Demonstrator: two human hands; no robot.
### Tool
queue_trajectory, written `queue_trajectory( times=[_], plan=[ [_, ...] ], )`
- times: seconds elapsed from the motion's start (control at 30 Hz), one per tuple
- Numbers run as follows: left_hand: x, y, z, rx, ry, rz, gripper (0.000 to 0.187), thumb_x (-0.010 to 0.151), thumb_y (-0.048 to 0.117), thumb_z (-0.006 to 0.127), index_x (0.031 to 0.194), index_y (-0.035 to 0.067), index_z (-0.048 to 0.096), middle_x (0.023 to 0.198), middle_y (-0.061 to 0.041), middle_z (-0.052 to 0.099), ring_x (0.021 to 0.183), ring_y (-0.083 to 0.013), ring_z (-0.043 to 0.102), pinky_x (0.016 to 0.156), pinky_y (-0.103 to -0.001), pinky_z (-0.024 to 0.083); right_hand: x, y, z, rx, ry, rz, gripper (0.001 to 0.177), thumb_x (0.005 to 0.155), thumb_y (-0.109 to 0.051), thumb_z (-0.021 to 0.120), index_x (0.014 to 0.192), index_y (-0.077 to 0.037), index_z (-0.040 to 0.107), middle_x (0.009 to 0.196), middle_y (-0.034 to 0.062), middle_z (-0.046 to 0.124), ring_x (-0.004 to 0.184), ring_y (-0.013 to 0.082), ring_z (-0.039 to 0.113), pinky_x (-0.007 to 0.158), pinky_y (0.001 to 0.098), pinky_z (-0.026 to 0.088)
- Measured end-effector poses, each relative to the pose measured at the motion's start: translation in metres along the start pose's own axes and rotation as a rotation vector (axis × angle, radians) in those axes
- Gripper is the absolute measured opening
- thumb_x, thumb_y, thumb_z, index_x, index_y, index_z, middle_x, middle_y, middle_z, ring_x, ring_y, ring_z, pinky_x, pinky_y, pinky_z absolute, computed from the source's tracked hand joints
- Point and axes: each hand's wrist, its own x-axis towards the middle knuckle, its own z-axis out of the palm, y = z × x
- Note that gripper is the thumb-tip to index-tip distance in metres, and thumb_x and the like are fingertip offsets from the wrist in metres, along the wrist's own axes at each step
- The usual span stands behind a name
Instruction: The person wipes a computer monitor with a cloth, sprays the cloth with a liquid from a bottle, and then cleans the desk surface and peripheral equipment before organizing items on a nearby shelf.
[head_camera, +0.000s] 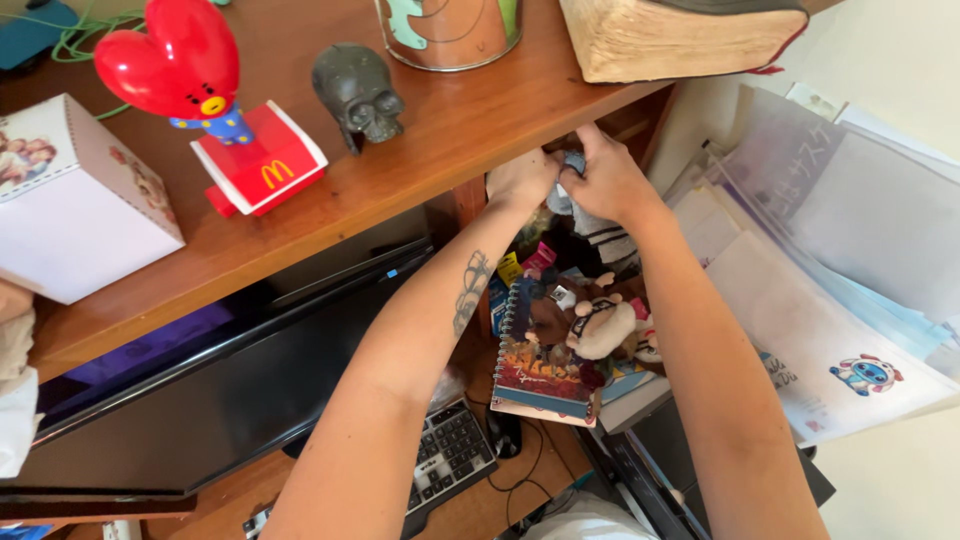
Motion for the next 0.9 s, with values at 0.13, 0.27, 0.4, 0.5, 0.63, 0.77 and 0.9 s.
queue_trajectory(
  times=[0.13,0.27,0.4,0.5,0.63,0.77,0.9],
  plan=[
    [-0.002,-0.006,0.003,-0.063,-0.008,-0.064,0.048,0.087,0.035,0.071,0.129,0.012,0.063,0.128,-0.017,0.066,0.12,-0.0352,0.063,0.097,-0.047,0.051,0.006,0.003,0.005,0.226,-0.102,0.087,0.068,0.085,-0.006,0.064,0.148,-0.002,0.041,0.143,0.0199,0.062,0.136,0.0318,0.058,0.111,0.0378,0.045],
    [-0.006,0.0,0.0,-0.065,0.009,-0.171,0.045,0.091,0.037,0.064,0.13,0.014,0.062,0.131,-0.018,0.063,0.119,-0.0388,0.061,0.094,-0.051,0.052,0.008,0.005,0.013,0.352,-0.146,0.054,0.061,0.087,0.0,0.065,0.146,0.0,0.048,0.144,0.0169,0.063,0.136,0.0242,0.058,0.113,0.0345,0.042],
    [-0.008,0.009,-0.007,-0.054,-0.003,-0.188,0.045,0.092,0.04,0.06,0.129,0.014,0.064,0.13,-0.018,0.065,0.119,-0.0384,0.063,0.095,-0.05,0.053,0.011,0.002,0.018,0.419,-0.14,0.064,0.053,0.091,-0.003,0.063,0.143,0.0,0.053,0.142,0.0167,0.064,0.133,0.0236,0.057,0.113,0.0346,0.042],
    [-0.017,0.012,-0.009,-0.067,0.035,-0.139,0.041,0.092,0.035,0.058,0.124,0.011,0.067,0.127,-0.02,0.067,0.117,-0.04,0.064,0.096,-0.05,0.053,0.012,-0.003,0.021,0.354,-0.157,0.12,0.046,0.091,-0.005,0.064,0.137,-0.001,0.058,0.133,0.0158,0.069,0.123,0.0234,0.063,0.109,0.0343,0.045],
    [-0.026,0.012,-0.006,-0.054,0.13,-0.072,0.038,0.092,0.029,0.058,0.118,0.006,0.07,0.123,-0.023,0.068,0.116,-0.0441,0.063,0.101,-0.052,0.05,0.012,-0.012,0.031,0.357,-0.179,0.142,0.046,0.09,-0.006,0.066,0.135,-0.001,0.058,0.13,0.0151,0.069,0.12,0.0242,0.062,0.106,0.0344,0.046],
    [-0.037,0.012,-0.008,-0.053,0.15,-0.022,0.038,0.086,0.025,0.06,0.113,0.0,0.07,0.123,-0.026,0.068,0.118,-0.0457,0.061,0.105,-0.052,0.047,0.008,-0.011,0.039,0.466,-0.195,0.164,0.047,0.092,-0.007,0.066,0.137,0.0,0.057,0.132,0.0153,0.069,0.119,0.0243,0.061,0.106,0.0328,0.049],
    [-0.063,0.008,-0.007,-0.16,0.231,0.078,0.059,0.08,0.02,0.064,0.132,-0.006,0.052,0.137,-0.03,0.054,0.13,-0.0477,0.047,0.113,-0.055,0.036,-0.002,-0.004,0.047,0.514,-0.159,0.194,0.062,0.092,-0.005,0.063,0.152,-0.001,0.045,0.147,0.015,0.058,0.133,0.021,0.055,0.11,0.0312,0.042]
  ],
)
